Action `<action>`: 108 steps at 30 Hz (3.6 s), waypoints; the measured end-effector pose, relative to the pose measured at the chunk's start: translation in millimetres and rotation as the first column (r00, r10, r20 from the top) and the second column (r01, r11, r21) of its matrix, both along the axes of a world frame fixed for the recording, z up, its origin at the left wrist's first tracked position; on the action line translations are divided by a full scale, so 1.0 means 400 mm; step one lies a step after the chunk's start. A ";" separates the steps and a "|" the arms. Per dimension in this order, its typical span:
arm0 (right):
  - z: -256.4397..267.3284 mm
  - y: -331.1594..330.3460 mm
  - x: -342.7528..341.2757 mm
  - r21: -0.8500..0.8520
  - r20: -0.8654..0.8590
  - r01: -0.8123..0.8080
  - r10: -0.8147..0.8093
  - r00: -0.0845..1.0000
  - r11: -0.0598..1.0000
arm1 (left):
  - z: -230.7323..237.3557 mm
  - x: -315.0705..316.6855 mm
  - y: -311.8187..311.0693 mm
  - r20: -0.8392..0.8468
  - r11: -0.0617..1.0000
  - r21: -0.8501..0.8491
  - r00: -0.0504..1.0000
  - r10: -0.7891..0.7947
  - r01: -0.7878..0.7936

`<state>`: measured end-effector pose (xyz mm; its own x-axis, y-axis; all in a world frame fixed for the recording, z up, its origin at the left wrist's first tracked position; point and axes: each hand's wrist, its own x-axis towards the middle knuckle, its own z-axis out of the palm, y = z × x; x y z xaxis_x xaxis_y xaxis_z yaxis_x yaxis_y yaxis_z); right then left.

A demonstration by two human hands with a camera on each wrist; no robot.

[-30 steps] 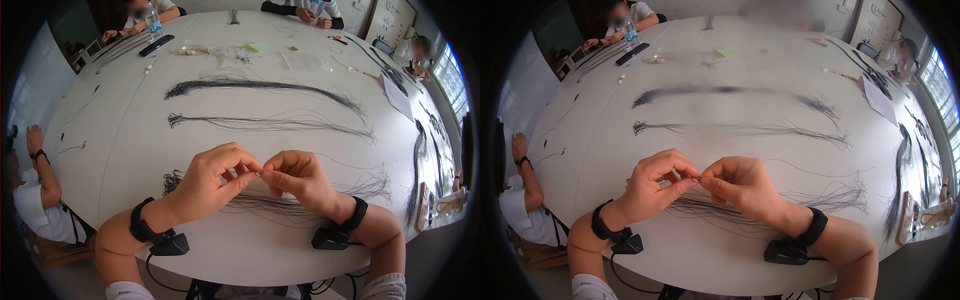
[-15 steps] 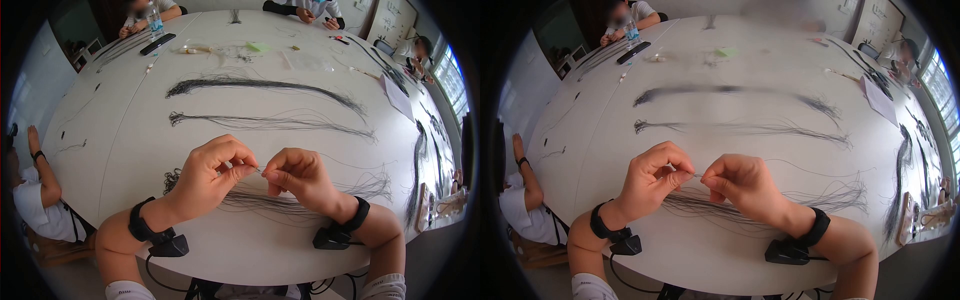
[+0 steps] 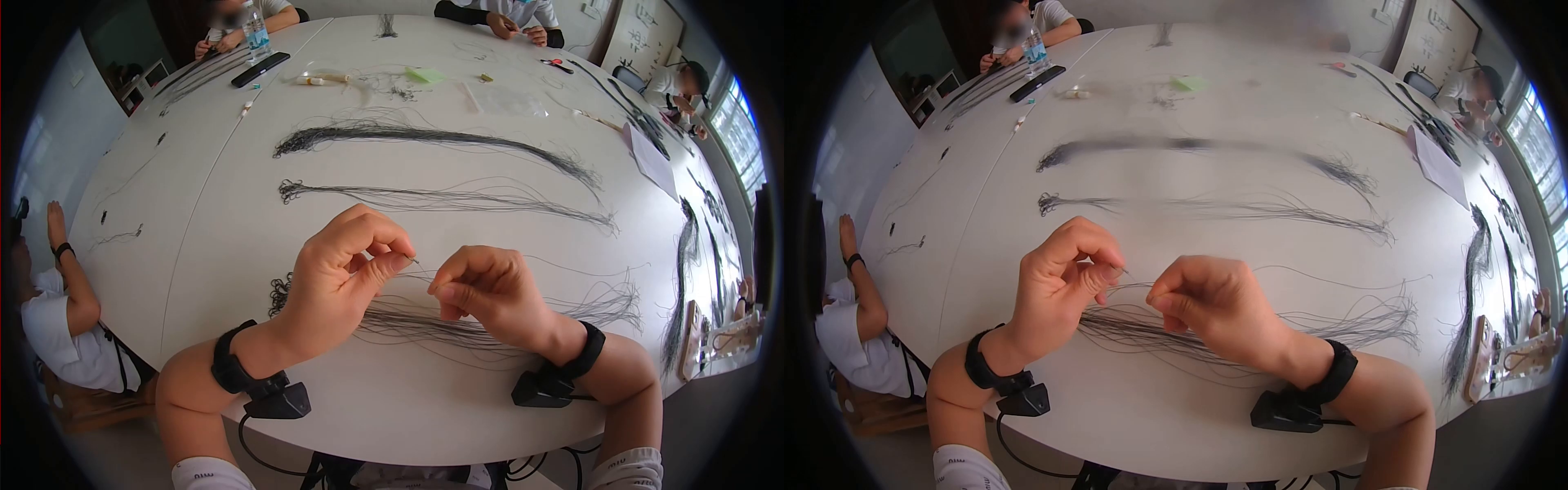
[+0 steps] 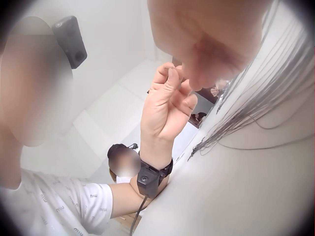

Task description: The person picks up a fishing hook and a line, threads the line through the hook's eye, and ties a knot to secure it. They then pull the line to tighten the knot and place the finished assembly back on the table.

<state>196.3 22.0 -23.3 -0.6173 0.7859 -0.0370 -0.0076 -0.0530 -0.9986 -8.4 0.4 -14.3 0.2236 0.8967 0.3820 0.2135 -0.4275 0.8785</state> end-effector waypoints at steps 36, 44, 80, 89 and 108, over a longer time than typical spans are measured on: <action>0.006 0.014 0.002 0.322 0.046 0.034 -0.051 0.998 0.946 | 0.054 -0.008 0.002 0.027 0.912 -0.374 0.985 -0.171 0.169; 0.010 0.001 -0.006 0.467 0.098 0.052 -0.110 0.989 0.883 | 0.055 -0.007 -0.005 -0.034 0.891 -0.397 0.967 -0.254 0.220; 0.163 0.079 0.148 0.293 0.946 -0.608 -0.131 0.296 0.738 | 0.084 -0.262 0.119 -0.826 0.935 -0.354 0.472 -0.308 -0.009; 0.189 0.082 0.160 0.194 0.980 -0.542 -0.138 0.143 0.818 | 0.070 -0.240 0.116 -0.825 0.905 -0.423 0.395 -0.405 0.043; 0.073 0.099 0.066 0.236 0.514 -0.651 0.476 0.713 0.721 | 0.080 -0.248 0.115 -0.605 0.761 -0.620 0.500 -0.620 0.194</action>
